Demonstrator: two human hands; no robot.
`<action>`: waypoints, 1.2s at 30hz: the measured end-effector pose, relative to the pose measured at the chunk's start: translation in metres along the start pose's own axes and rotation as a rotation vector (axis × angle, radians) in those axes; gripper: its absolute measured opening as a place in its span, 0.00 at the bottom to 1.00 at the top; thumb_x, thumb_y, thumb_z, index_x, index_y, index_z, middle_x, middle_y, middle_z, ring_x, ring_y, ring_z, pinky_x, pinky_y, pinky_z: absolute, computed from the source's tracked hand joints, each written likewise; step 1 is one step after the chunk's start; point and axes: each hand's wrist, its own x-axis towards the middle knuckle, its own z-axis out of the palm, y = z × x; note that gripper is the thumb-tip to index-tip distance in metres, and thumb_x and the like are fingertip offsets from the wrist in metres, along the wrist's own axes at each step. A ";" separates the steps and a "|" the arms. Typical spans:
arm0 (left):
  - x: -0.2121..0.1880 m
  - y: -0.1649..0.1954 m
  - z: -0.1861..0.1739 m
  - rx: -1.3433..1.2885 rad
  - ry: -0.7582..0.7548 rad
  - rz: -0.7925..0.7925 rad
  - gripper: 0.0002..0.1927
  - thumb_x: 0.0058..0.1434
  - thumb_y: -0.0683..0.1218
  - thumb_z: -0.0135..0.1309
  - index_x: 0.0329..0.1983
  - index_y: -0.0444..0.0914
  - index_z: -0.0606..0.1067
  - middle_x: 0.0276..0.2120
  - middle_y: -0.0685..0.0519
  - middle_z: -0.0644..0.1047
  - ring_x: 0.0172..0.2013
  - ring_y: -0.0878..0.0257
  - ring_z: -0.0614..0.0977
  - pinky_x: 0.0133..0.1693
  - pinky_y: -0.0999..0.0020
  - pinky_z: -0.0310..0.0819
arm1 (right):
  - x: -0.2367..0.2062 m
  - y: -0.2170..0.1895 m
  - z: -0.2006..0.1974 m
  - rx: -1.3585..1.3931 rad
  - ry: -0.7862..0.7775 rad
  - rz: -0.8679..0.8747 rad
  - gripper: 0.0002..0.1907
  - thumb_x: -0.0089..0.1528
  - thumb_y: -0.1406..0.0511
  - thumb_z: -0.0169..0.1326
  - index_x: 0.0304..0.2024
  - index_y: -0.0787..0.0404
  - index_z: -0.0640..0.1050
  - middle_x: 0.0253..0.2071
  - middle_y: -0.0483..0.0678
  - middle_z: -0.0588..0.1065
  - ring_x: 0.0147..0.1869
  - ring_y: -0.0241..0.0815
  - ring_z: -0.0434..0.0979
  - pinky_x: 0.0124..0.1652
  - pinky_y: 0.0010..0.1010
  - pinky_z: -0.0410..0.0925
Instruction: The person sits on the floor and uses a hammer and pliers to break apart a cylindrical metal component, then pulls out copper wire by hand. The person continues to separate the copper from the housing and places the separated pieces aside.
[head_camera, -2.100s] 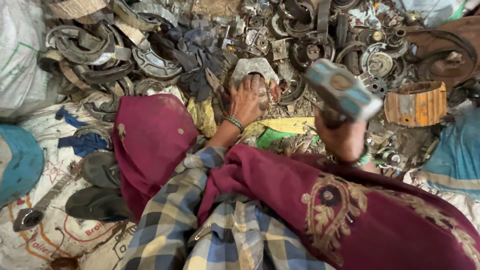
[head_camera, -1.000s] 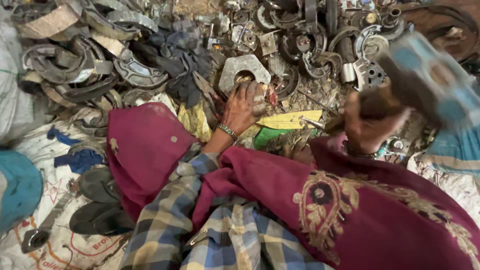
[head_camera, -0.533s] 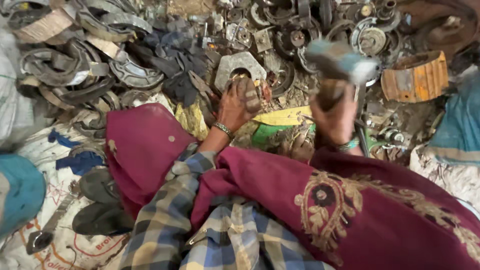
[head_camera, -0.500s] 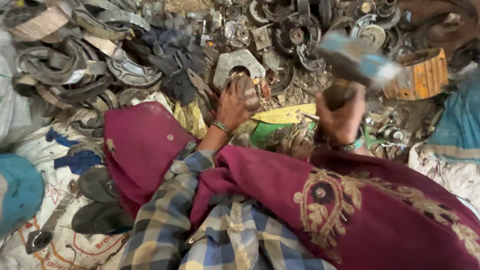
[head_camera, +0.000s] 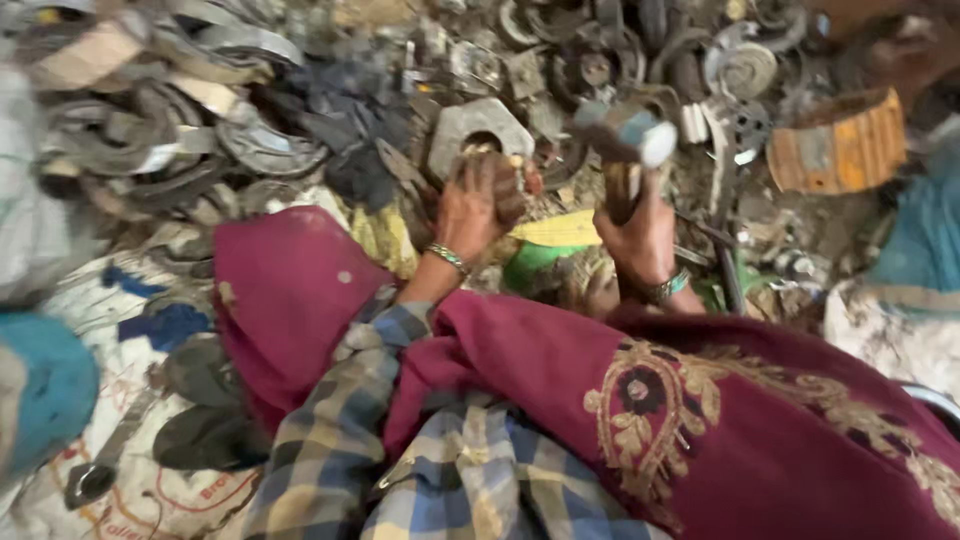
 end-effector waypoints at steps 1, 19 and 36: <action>0.001 -0.001 -0.002 -0.124 0.015 -0.026 0.57 0.43 0.59 0.73 0.71 0.33 0.60 0.64 0.39 0.67 0.66 0.45 0.67 0.71 0.49 0.53 | -0.001 -0.001 -0.014 0.008 0.108 -0.093 0.34 0.61 0.64 0.66 0.62 0.71 0.64 0.36 0.62 0.79 0.35 0.54 0.82 0.35 0.43 0.77; -0.017 -0.007 0.007 -0.237 0.193 0.002 0.53 0.50 0.57 0.74 0.72 0.36 0.58 0.63 0.41 0.67 0.65 0.44 0.68 0.69 0.47 0.60 | -0.035 0.014 -0.014 0.063 0.286 -0.254 0.30 0.63 0.66 0.65 0.62 0.68 0.66 0.41 0.60 0.76 0.38 0.57 0.79 0.39 0.42 0.75; -0.033 -0.002 0.005 -0.231 0.133 0.106 0.50 0.51 0.58 0.71 0.70 0.34 0.61 0.66 0.43 0.65 0.68 0.44 0.65 0.73 0.47 0.54 | -0.039 0.007 -0.026 0.161 0.174 0.052 0.27 0.58 0.62 0.67 0.53 0.68 0.71 0.38 0.62 0.79 0.39 0.59 0.81 0.38 0.48 0.74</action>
